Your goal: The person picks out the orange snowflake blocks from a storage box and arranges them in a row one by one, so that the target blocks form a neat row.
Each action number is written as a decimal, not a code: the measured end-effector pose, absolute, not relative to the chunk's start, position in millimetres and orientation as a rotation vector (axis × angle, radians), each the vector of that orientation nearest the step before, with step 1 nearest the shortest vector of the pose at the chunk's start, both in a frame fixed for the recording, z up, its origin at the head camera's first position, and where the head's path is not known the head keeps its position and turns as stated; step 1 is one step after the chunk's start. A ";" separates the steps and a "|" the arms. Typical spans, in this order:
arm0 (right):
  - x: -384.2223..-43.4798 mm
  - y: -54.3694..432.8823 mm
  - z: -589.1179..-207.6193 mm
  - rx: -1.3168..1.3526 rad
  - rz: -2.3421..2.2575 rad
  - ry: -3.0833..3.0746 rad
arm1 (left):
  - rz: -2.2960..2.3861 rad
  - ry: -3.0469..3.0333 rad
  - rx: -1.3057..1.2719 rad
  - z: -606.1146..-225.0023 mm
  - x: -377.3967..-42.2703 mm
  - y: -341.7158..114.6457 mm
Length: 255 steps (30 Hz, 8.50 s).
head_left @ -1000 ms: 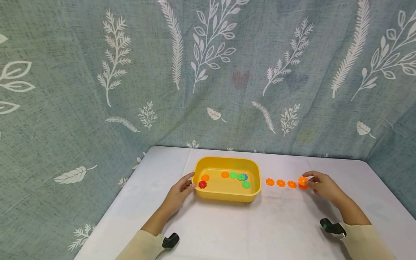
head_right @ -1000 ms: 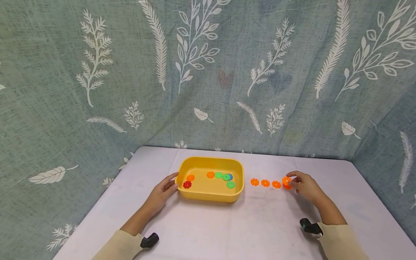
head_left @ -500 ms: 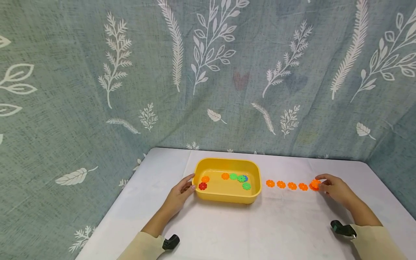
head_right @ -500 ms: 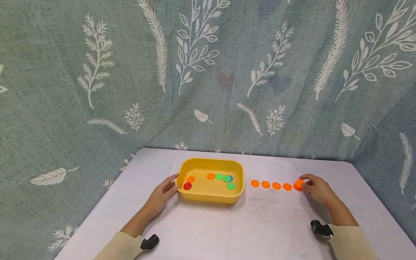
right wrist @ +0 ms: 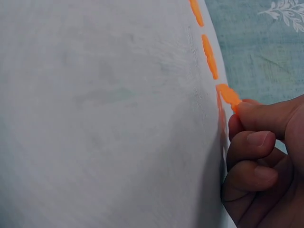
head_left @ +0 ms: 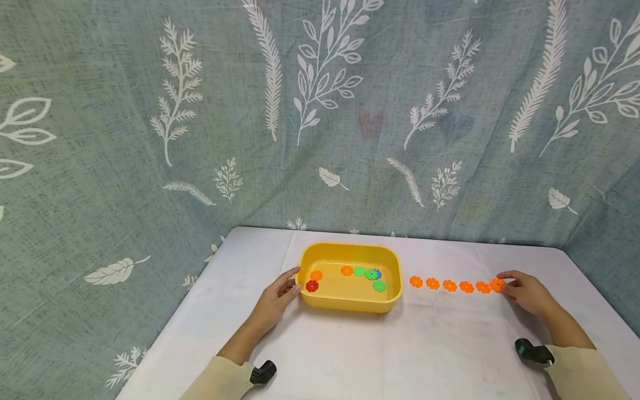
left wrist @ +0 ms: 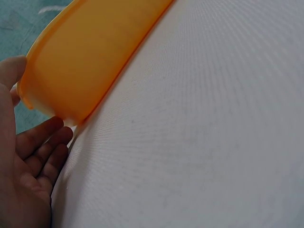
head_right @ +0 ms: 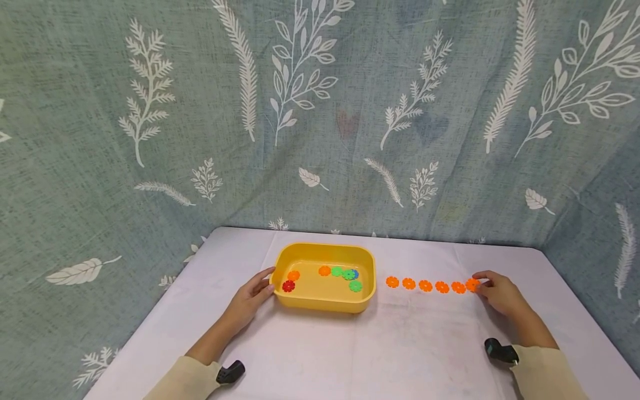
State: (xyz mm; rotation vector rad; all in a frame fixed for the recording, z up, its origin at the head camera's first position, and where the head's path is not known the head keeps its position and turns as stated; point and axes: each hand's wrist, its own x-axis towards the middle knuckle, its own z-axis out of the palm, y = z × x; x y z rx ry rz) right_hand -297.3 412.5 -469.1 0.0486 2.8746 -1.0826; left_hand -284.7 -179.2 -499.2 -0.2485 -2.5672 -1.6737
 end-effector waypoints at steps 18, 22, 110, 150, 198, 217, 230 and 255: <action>-299.2 414.5 -467.4 0.164 -0.919 2.905 | -1.689 -2.557 -0.257 -500.6 -286.4 -179.1; -300.7 413.6 -465.3 0.139 -0.797 2.942 | -1.693 -2.553 -0.256 -498.4 -284.6 -178.9; -373.1 98.8 -452.2 -0.555 -0.909 2.613 | -1.690 -2.555 -0.259 -500.6 -286.6 -181.0; -357.7 109.5 -439.3 -0.595 -1.275 2.442 | -1.718 -2.537 -0.264 -502.6 -286.6 -177.6; -320.3 257.2 -426.1 -0.217 -1.607 2.526 | -1.636 -2.569 -0.243 -497.9 -289.3 -181.0; -310.1 333.6 -433.9 -0.010 -1.609 2.671 | -1.656 -2.576 -0.264 -500.3 -289.2 -183.1; -296.9 388.7 -457.0 0.254 -1.738 2.680 | -1.652 -2.579 -0.274 -500.1 -290.1 -180.7; -289.4 414.9 -486.7 0.958 -1.451 2.810 | -1.646 -2.575 -0.279 -499.5 -288.7 -179.5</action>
